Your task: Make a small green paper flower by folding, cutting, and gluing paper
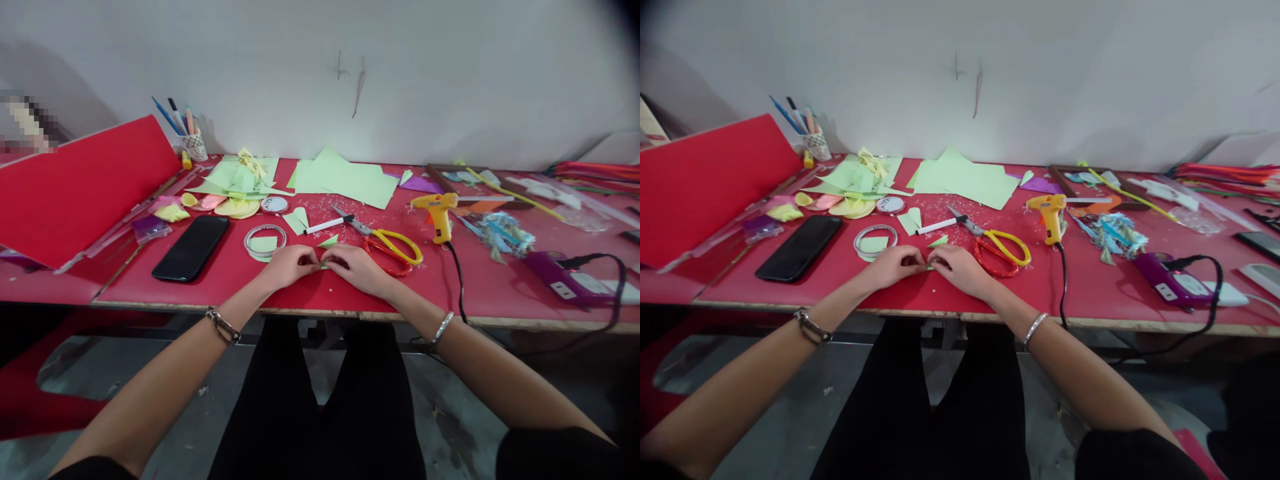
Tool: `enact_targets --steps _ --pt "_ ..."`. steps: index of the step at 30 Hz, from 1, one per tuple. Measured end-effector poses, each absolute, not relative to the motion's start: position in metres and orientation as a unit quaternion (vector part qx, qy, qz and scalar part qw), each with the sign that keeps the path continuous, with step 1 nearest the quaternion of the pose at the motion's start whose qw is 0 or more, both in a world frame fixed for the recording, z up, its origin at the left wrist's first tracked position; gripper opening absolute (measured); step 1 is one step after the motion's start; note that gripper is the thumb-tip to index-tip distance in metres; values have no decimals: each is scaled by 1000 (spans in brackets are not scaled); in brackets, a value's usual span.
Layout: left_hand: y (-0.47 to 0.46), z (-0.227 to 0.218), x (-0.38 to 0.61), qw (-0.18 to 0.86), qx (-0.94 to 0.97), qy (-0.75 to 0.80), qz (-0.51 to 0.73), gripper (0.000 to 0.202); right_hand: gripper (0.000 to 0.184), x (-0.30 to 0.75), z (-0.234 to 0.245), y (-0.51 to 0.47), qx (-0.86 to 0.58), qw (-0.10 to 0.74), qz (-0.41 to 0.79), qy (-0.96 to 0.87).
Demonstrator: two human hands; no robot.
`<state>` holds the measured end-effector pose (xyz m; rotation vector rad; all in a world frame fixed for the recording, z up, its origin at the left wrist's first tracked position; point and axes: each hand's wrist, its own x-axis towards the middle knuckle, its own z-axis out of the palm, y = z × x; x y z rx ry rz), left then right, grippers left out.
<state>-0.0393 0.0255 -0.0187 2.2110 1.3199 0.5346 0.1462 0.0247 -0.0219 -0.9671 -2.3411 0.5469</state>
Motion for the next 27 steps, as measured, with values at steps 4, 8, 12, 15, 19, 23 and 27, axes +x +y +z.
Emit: enact_targets --steps 4,8,12,15,19,23,27 --pt "30 -10 -38 261 804 513 150 16 11 148 -23 25 -347 258 172 -885" --pt "33 -4 -37 257 808 518 114 16 11 151 -26 24 -289 263 131 -911" --pt "33 -5 -37 243 816 510 124 15 12 152 -29 25 -285 259 116 -916" --pt "26 -8 -37 171 850 473 159 10 10 150 -29 26 -297 261 123 -911" --pt "12 -9 -33 -7 893 431 127 15 9 148 -28 26 -325 268 144 -895" --pt "9 -9 -29 -54 900 423 93 23 10 148 -27 26 -349 270 164 -882" --pt "18 -9 -31 5 899 423 116 18 7 150 -28 25 -364 291 194 -863"
